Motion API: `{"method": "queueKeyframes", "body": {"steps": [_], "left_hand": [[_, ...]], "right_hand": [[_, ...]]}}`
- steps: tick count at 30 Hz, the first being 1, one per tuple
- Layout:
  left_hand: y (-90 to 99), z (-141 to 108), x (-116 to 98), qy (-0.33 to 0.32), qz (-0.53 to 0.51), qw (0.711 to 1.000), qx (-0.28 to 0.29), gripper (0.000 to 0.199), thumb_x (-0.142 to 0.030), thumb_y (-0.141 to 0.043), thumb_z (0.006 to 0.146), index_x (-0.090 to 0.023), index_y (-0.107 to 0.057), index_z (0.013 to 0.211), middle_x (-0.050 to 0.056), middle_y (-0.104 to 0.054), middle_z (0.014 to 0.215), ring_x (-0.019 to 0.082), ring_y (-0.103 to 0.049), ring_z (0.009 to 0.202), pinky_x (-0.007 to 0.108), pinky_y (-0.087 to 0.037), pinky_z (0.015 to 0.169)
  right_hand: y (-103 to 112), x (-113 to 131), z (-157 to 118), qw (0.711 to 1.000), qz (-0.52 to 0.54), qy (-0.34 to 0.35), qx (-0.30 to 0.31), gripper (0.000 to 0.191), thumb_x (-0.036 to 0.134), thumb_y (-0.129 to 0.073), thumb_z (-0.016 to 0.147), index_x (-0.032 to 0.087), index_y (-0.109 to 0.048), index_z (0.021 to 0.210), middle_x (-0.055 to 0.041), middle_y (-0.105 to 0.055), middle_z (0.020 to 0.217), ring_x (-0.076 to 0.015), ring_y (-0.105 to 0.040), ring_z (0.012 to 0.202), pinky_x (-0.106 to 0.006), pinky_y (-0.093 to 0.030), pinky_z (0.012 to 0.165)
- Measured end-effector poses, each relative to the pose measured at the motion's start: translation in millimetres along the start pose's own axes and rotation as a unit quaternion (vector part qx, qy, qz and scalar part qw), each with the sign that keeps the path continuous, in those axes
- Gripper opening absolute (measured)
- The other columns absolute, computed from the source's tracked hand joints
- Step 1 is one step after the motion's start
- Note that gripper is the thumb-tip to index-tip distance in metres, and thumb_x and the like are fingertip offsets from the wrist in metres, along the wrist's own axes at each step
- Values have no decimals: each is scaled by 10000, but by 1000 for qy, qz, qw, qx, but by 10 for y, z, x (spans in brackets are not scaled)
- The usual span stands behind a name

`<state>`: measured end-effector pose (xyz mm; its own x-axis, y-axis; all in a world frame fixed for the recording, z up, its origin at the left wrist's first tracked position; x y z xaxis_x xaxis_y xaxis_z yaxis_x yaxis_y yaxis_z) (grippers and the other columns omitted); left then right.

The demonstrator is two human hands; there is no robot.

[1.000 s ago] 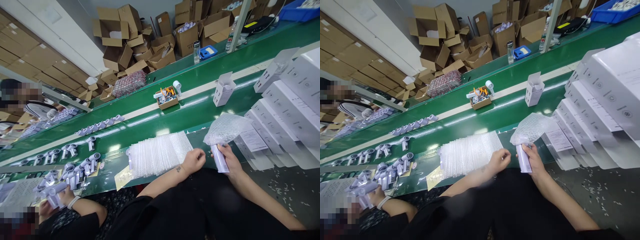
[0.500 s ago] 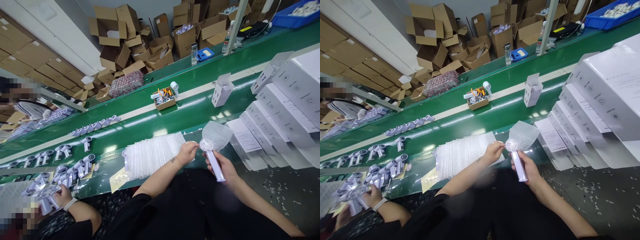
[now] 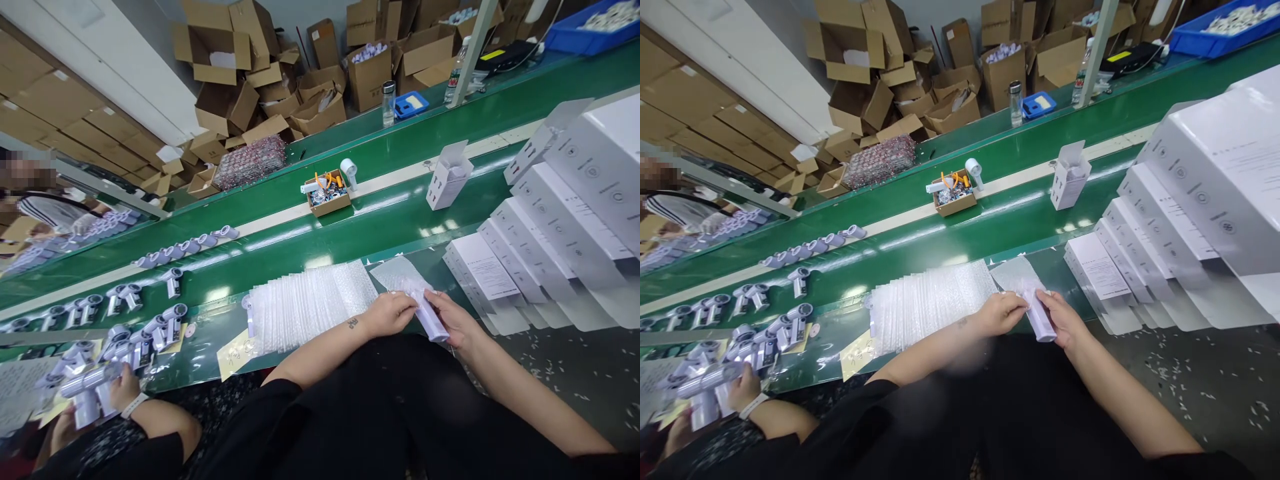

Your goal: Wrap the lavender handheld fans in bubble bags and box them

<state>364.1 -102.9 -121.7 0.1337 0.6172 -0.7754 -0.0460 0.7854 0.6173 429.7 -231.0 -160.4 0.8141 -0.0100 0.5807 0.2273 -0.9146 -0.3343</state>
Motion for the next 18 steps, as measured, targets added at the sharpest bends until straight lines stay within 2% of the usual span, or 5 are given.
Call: {"method": "queueKeyframes", "body": {"steps": [3, 6, 9, 14, 18], "left_hand": [[-20, 71, 29, 138, -190, 972, -3, 182, -292, -548, 802, -140, -637, 848, 14, -600, 649, 91, -519, 551, 207, -415, 532], [-52, 107, 53, 244, -363, 899, -14, 223, -321, -639, 709, -111, -624, 782, -20, -544, 534, 59, -448, 440, 175, -331, 422], [-9, 83, 84, 312, -476, 819, -77, 215, -271, -702, 593, -111, -591, 684, -29, -530, 499, 58, -464, 427, 162, -305, 391], [105, 14, 88, 357, -516, 769, -120, 198, -221, -706, 533, -112, -587, 647, -23, -534, 490, 63, -483, 412, 153, -274, 354], [242, 12, 57, 337, -490, 795, -119, 201, -245, -698, 566, -108, -601, 677, -19, -532, 508, 61, -478, 422, 155, -298, 364]], "right_hand": [[27, 95, -5, 997, -62, -19, 41, 393, 407, -740, 641, 247, -484, 893, 37, -597, 633, -136, -568, 492, -262, -486, 423], [48, 150, -20, 985, -127, -57, 98, 394, 450, -725, 640, 232, -510, 889, 19, -607, 651, -142, -572, 524, -270, -478, 452], [81, 290, -13, 956, -272, 39, 101, 306, 477, -650, 698, 199, -523, 722, 20, -564, 595, -127, -527, 521, -251, -432, 477], [41, 624, -144, 745, -590, 311, 14, 174, 310, -532, 782, 216, -570, 923, 7, -561, 591, -157, -507, 545, -260, -336, 526], [-27, 763, -314, 688, -646, 330, -1, 392, 226, -474, 777, 203, -499, 1168, -16, -583, 619, -182, -530, 554, -270, -330, 538]]}}
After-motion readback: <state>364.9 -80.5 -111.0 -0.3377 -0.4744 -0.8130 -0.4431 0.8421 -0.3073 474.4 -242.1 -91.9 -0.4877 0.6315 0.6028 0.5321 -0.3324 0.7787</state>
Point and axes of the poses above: each hand's wrist, its own z-axis towards the middle knuckle, its own y-axis out of the back of the hand, x = y × z, the point moved 3 cm from there along z, towards the middle knuckle
